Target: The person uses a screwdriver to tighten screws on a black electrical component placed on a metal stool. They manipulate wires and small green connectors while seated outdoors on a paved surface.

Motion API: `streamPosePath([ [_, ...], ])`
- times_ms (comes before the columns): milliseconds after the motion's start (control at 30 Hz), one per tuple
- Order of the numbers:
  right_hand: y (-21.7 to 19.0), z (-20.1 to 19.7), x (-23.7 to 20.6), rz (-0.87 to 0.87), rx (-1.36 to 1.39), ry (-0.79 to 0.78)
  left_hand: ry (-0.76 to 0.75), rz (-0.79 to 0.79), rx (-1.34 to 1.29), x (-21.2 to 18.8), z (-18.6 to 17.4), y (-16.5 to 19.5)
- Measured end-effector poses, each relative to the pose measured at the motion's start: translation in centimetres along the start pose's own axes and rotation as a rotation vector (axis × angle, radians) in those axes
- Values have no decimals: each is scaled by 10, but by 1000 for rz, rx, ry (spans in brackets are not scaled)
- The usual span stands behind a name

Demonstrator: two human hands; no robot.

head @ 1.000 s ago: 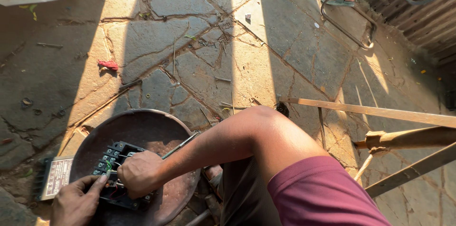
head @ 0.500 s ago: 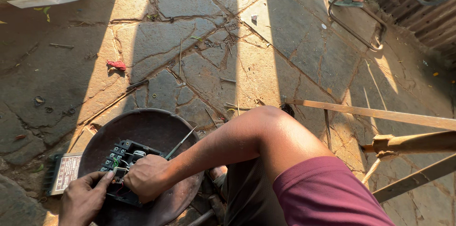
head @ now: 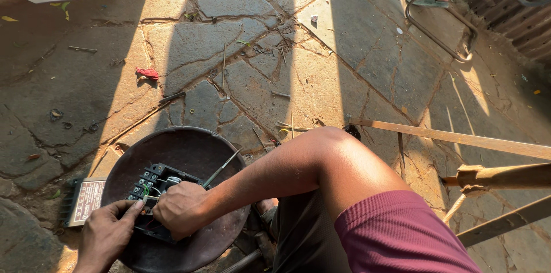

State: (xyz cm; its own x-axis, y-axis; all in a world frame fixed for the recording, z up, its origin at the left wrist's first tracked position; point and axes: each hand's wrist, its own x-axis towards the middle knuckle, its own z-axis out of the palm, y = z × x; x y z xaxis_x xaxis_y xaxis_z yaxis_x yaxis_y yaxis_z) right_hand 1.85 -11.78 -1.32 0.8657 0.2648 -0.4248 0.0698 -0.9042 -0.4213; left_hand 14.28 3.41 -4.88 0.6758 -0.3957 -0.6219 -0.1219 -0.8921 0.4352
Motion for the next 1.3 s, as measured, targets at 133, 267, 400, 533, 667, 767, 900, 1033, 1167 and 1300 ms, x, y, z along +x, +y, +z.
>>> streamPosePath([
  [133, -4, -5, 2, 100, 63, -9, 2, 24, -18, 0, 1, -4],
  [267, -6, -6, 3, 137, 87, 33, 2, -5, -3, 1, 2, -3],
  [400, -7, -6, 2, 146, 63, 64, 7, 8, -6, -1, 0, -2],
  [533, -13, -12, -1, 126, 42, 47, 28, 50, -31, -14, -5, 4],
  [667, -22, -21, -4, 267, 124, -7, 19, 39, -29, -22, -7, 10],
  [767, -27, -20, -6, 248, 137, 37, 47, 99, -19, -19, -4, 3],
  [900, -30, -11, -8, 291, 137, 100, 49, 275, -110, -9, 5, -2],
  [1033, -10, -8, -12, 96, 179, 211, 43, 238, -165, 1, 23, 36],
  [1167, -10, -7, -11, 199, 235, 207, 51, 191, -165, 1, 37, 61],
  [1300, -14, -5, -11, 134, 185, 163, 57, 185, -194, -3, 32, 26],
])
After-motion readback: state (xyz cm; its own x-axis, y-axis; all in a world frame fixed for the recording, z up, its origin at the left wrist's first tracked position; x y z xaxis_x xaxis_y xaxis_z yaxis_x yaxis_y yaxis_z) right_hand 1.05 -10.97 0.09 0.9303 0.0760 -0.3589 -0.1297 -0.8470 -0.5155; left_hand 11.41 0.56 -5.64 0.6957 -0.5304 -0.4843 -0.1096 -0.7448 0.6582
